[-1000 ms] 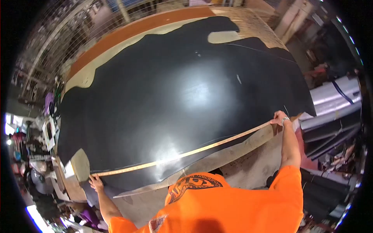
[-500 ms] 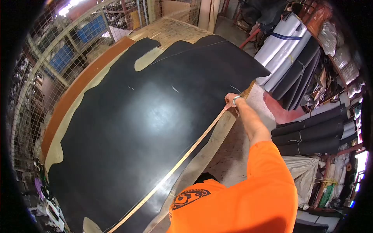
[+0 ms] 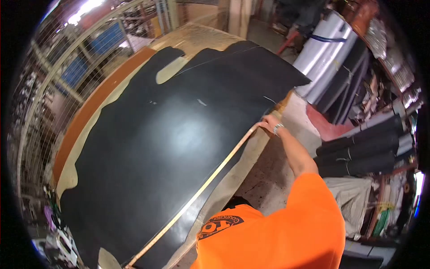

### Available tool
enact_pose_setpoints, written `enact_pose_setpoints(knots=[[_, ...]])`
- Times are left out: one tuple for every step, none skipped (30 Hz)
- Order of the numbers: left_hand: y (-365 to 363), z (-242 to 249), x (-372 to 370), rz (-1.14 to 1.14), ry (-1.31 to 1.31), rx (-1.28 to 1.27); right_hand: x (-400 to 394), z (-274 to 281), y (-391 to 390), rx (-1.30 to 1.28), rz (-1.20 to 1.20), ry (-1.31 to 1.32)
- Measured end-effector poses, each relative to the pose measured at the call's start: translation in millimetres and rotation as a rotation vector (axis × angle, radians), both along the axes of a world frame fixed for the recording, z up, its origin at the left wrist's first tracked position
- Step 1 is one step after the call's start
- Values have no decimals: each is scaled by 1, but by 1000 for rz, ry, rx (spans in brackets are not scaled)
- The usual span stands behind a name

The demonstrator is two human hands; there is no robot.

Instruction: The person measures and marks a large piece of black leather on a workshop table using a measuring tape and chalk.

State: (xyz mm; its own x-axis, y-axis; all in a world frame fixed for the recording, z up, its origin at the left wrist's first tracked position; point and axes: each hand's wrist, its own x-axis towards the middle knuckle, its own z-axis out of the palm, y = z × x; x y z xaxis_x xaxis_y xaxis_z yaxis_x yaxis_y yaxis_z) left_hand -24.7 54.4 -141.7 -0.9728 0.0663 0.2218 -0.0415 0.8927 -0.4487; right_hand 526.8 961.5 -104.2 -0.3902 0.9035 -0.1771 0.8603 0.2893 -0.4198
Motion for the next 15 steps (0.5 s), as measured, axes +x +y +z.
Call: enact_pose_setpoints(knots=[[11,8,3,245,-139,309,3,-1,-12,-33,-30,52],[6,-1,-1,139,-135,531,11,1,-27,-70,-56,100],[6,-7,12,-31,-65,619,22,0,-34,22,48,113],[0,-14,24,-132,-34,627,28,11,-43,14,69,104],[-2,-18,33,-168,50,728,33,22,-45,-63,80,113],[20,11,45,-134,52,761,38,34,-43,-255,38,185],[27,40,38,-142,-79,739,46,37,-29,-247,93,239],[13,40,16,-272,-23,792,50,45,-18,-236,135,286],[10,53,-9,-318,-51,877,40,71,-8,-270,116,270],[22,84,-26,-297,-120,915,25,113,-1,-305,90,247],[41,122,-47,-336,-136,923,-1,159,-3,-287,118,204],[34,139,-88,-556,21,681,-25,205,-5,-275,151,150],[16,178,-134,-659,13,258,-36,248,1,-268,206,161],[-2,216,-179,-786,73,-144,-41,285,17,-166,356,151],[0,280,-193,-793,172,-133,-51,334,20,-133,370,193]])
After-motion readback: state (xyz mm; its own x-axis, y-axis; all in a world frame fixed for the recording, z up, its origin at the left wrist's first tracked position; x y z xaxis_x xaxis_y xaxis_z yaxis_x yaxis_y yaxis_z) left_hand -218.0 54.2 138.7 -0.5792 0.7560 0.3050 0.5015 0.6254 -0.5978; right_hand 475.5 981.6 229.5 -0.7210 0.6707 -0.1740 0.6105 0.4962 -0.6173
